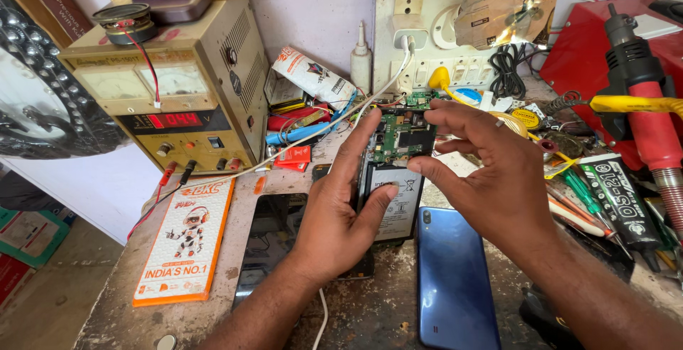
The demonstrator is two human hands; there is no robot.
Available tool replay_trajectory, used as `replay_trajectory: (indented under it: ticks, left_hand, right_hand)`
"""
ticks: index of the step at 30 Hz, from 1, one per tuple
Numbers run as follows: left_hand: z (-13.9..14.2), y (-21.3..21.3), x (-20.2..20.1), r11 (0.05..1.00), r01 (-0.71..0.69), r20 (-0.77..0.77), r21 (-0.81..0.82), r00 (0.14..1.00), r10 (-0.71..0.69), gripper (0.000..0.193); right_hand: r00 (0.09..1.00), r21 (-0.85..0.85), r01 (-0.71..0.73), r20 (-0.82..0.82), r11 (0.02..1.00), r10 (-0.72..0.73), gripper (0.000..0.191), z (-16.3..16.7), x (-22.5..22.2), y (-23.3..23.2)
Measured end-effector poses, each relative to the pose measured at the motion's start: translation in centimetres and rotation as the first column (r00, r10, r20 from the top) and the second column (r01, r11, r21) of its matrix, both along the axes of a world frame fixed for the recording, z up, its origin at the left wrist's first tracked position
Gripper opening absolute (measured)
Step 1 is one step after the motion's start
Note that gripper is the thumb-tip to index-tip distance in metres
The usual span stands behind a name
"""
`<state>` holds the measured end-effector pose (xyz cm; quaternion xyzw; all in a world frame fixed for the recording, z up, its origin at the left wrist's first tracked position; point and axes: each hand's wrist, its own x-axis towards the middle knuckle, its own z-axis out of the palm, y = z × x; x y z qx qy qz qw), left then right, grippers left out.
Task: The person disassembles and reassembles multiple smartphones on a cluttered workbench. They remove back covers, disconnect ribbon cables, and use a prying tool to separate components. The person handles several phones, including a blue device, and manipulates internal parts such as batteries and circuit boards.
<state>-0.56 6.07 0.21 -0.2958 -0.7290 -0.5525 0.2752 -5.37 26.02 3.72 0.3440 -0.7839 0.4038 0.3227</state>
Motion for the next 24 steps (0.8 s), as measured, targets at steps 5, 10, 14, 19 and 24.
replay_trajectory:
  ticks: [5,10,14,19,24]
  left_hand:
    - [0.0,0.1,0.0,1.0,0.002,-0.006,-0.008,1.0,-0.002,0.079]
    - [0.1,0.2,0.1,0.999,0.037,0.013,0.026,0.999,-0.037,0.08]
    - [0.1,0.0,0.1,1.0,0.016,0.027,0.008,1.0,-0.016,0.081]
    - [-0.2,-0.1,-0.3,0.996,0.02,0.147,0.089,0.989,-0.033,0.076]
    - [-0.6,-0.1,-0.6,0.997,0.003,0.04,0.073,0.999,-0.006,0.045]
  right_hand:
    - [0.99,-0.041,0.023,0.14,0.999,-0.017,0.067,0.1,-0.1,0.2]
    - [0.991,-0.042,0.033,0.133,0.999,-0.027,0.06,0.1,-0.1,0.2]
    - [0.99,-0.114,-0.118,0.068,0.986,0.126,0.048,0.5,-0.2,0.2]
    - [0.996,0.001,-0.027,0.089,1.0,0.027,0.022,1.2,0.2,1.0]
    - [0.975,0.053,-0.139,0.181,0.989,0.127,0.013,1.4,0.5,1.3]
